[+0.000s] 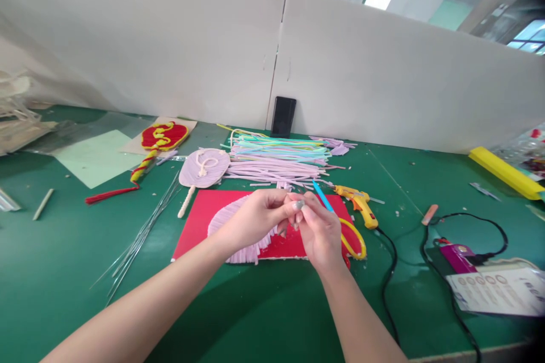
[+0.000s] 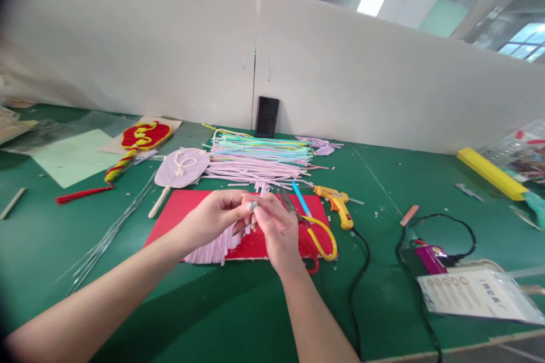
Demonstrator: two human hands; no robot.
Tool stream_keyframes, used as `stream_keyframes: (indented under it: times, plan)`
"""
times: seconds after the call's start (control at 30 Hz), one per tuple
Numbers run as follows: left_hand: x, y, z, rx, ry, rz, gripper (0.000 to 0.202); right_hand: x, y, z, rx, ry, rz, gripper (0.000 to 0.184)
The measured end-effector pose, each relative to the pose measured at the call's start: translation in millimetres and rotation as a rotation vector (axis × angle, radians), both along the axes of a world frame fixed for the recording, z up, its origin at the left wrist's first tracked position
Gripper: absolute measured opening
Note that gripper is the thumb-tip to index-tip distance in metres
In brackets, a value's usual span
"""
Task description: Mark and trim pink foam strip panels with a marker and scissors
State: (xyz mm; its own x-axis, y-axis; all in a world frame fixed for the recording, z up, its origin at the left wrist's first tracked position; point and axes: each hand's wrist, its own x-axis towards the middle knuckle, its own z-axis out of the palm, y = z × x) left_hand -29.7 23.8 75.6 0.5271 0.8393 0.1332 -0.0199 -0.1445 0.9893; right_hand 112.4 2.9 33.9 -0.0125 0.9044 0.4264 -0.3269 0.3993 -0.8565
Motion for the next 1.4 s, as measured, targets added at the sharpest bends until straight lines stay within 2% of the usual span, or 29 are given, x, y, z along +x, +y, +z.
stream_keyframes:
  times: [0.23,0.57,0.97,1.2,1.4]
  plan:
    - [1.3,-1.7,-2.6,0.153,0.185,0.150,0.040,1.6,5.6,-4.3,-0.044,-0.011,-0.034,0.020]
    - [1.2,4.4,-10.8,0.021,0.035,0.058,0.040,3.0,7.6,-8.9,-0.050,-0.073,-0.098,0.022]
    - [0.1,7.7,-13.7,-0.101,-0.005,-0.003,0.046,2.1,6.2,-9.5,-0.072,-0.156,-0.175,0.025]
    - [0.9,6.8,-11.1,-0.025,0.040,0.045,0.047,0.9,7.0,-7.1,-0.062,-0.121,-0.126,0.023]
    - [1.2,5.6,-11.6,0.023,0.117,0.094,0.041,0.9,6.3,-6.4,-0.045,-0.174,-0.169,0.023]
